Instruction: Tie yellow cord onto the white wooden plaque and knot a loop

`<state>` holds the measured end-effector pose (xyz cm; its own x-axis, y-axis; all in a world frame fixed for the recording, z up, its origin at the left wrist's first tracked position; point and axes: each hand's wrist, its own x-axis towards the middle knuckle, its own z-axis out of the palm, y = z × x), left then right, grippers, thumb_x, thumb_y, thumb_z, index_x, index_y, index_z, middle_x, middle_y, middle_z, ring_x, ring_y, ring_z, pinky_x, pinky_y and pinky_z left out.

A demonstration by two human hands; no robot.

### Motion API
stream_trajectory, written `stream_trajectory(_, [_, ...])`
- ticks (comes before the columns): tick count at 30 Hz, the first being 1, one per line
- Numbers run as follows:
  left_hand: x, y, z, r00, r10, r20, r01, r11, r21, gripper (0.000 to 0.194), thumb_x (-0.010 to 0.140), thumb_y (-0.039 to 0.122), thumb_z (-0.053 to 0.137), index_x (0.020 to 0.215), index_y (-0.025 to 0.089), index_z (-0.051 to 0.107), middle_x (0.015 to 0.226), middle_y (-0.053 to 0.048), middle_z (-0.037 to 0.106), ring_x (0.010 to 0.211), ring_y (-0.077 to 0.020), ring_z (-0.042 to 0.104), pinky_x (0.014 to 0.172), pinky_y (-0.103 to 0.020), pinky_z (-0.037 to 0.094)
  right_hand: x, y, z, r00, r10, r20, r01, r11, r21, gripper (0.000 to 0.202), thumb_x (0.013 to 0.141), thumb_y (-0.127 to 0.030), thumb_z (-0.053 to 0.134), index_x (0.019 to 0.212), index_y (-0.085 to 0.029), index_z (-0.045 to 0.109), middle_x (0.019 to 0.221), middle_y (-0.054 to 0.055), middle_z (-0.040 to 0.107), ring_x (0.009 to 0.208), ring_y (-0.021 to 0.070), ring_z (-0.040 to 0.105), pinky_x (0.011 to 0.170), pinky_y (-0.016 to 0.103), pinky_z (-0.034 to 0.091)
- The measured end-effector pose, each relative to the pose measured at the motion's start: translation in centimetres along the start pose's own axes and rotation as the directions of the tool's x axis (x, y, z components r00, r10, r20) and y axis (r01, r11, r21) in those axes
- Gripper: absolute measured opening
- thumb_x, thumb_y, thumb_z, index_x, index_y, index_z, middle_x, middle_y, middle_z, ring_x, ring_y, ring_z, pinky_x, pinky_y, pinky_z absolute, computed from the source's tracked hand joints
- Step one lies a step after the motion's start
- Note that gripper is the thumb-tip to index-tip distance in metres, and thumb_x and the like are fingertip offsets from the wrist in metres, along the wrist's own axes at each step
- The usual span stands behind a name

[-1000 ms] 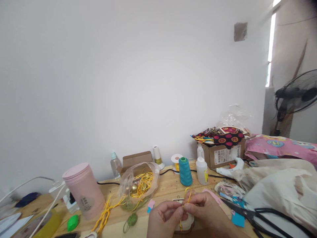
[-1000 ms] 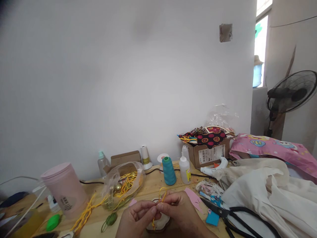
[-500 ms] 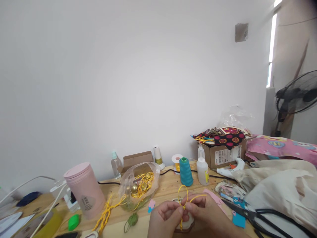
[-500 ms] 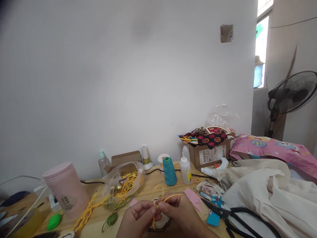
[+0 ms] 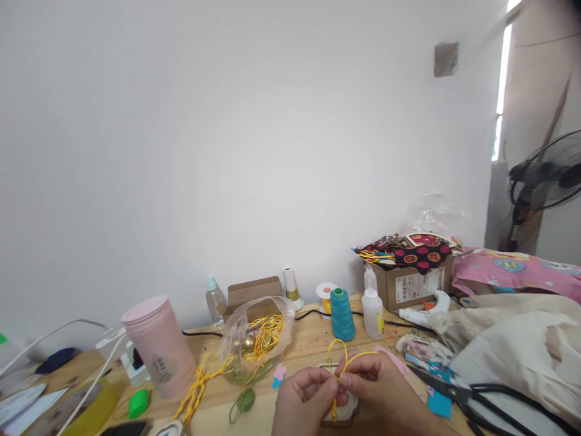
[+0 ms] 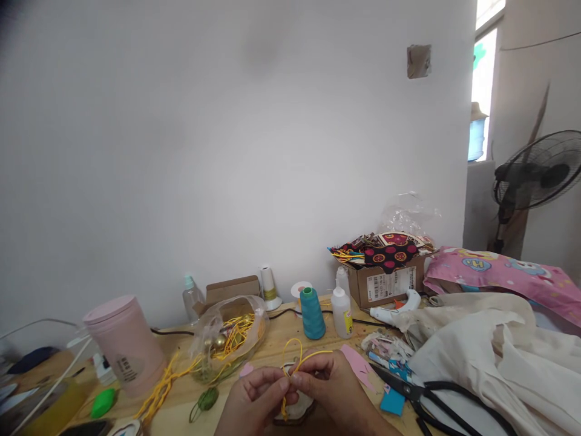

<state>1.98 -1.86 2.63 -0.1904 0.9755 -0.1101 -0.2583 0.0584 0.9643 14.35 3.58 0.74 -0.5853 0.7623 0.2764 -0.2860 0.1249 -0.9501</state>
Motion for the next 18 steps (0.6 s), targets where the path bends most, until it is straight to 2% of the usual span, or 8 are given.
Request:
stream_trajectory(7, [-0.24, 0.32, 0.1, 0.999, 0.026, 0.047, -0.029, 0.998, 0.052, 0.022, 0.047, 0.032, 0.07, 0.052, 0.01, 0.066, 0.043, -0.005, 0.064, 0.042, -0.0108, 0.054, 0.046, -0.019, 0.038, 0.19, 0.42, -0.22, 1.0, -0.026, 0.0, 0.026, 0.998, 0.062, 0.015, 0.063, -0.028, 0.062, 0.058, -0.014, 0.064, 0.055, 0.0, 0.056, 0.051, 0.0096, 0.052, 0.051, 0.021, 0.041])
stream_trajectory(13, [-0.43, 0.53, 0.23, 0.996, 0.084, 0.012, -0.085, 0.979, 0.188, 0.019, 0.048, 0.031, 0.069, 0.049, 0.012, 0.066, 0.043, -0.004, 0.064, 0.042, -0.0119, 0.054, 0.044, -0.019, 0.039, 0.08, -0.01, -0.18, 0.995, -0.061, -0.074, 0.054, 0.994, -0.092, 0.017, 0.059, -0.03, 0.064, 0.053, -0.014, 0.065, 0.051, 0.0, 0.055, 0.051, 0.0095, 0.049, 0.048, 0.02, 0.039])
stream_trajectory(18, [-0.43, 0.3, 0.25, 0.992, 0.124, -0.022, -0.11, 0.938, 0.328, 0.02, 0.05, 0.032, 0.067, 0.05, 0.012, 0.065, 0.044, -0.004, 0.065, 0.042, -0.0134, 0.055, 0.042, -0.02, 0.04, -0.06, 0.21, -0.13, 0.996, -0.044, -0.08, 0.036, 0.994, -0.101, 0.017, 0.058, -0.031, 0.064, 0.053, -0.015, 0.066, 0.053, 0.001, 0.055, 0.052, 0.0104, 0.048, 0.048, 0.021, 0.037])
